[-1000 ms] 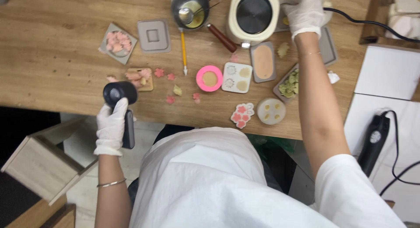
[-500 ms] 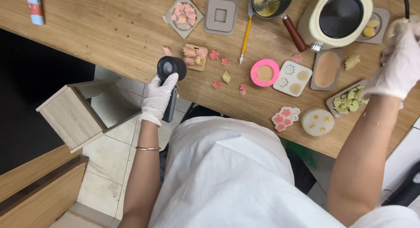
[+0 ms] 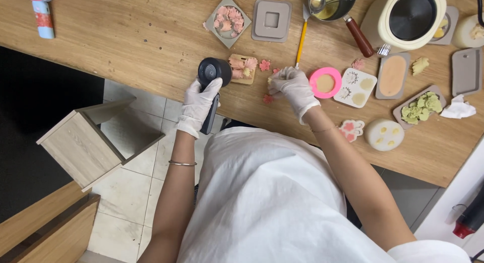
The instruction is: Assembling and decorating wax candle components on a workbench.
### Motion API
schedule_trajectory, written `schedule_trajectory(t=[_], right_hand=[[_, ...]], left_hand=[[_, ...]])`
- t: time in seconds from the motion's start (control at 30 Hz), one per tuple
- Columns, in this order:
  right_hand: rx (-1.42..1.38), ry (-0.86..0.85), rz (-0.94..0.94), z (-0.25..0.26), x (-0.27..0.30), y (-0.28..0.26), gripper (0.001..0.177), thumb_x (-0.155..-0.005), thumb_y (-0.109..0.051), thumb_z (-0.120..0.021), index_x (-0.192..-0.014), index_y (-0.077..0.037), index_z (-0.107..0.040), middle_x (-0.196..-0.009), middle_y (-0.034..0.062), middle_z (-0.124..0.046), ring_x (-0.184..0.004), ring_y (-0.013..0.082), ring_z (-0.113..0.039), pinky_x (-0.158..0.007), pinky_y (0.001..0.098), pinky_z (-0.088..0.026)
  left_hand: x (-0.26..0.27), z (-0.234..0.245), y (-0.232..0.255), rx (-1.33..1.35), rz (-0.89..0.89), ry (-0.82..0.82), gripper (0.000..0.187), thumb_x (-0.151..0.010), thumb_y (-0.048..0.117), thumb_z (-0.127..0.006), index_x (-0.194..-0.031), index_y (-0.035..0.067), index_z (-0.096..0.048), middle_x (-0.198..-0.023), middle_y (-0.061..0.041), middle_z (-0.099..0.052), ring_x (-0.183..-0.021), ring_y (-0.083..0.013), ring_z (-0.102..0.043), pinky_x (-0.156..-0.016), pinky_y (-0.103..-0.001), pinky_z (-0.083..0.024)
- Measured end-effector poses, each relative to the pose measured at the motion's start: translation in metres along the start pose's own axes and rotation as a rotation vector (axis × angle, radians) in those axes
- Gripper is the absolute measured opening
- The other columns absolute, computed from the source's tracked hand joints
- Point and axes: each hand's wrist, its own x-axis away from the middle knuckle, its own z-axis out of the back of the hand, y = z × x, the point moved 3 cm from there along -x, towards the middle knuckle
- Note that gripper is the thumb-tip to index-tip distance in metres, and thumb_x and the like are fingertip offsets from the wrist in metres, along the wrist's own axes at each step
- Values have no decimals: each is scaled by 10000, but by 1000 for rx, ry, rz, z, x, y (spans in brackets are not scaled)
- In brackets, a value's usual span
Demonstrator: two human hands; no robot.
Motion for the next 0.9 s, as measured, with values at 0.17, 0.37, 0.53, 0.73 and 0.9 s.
schedule_trajectory(t=[0.17,0.37,0.53,0.73,0.9], right_hand=[[609,71,243,-20,-15,-8,303,-732,-114,-836,-998,-12,-734,-899,107,-769,-778,198,-722,-719,321,-577],[936,108,492,-30,12,-27,327,-868,-134,-742,-1181,-43,-758,-956,225,-724,-844,342,-722,-786,385,-565],[853,280,504,-45,25,-33,290,-864,-167,-799,-1108,-21,-739,-971,191,-747,-862,288,-745,-759,367,-582],[511,397,350,-22,42,-41,228,-924,-106,-775,-1127,-10,-737,-980,109,-769,-840,139,-719,-746,262,-575],[192,551,259,25,85,-73,201,-970,-48,-688,-1160,11,-718,-973,72,-740,-776,94,-666,-691,218,-546]], left_hand=[[-7,9,7,-35,-9,-47,345,-870,350,-808,-1095,108,-708,-738,33,-632,-567,-59,-583,-503,-248,-508],[-22,18,7,-21,-13,-113,359,-864,353,-816,-1109,110,-717,-766,42,-638,-584,-56,-578,-517,-247,-493],[-26,21,16,-52,-24,-162,347,-872,344,-814,-1110,108,-725,-778,58,-637,-611,-37,-559,-532,-237,-467],[-28,21,30,-96,-23,-212,341,-876,331,-809,-1123,107,-735,-786,65,-644,-638,-26,-551,-551,-229,-470],[-27,18,35,-139,-45,-219,351,-871,338,-806,-1126,107,-739,-809,70,-665,-653,-22,-557,-561,-224,-480]])
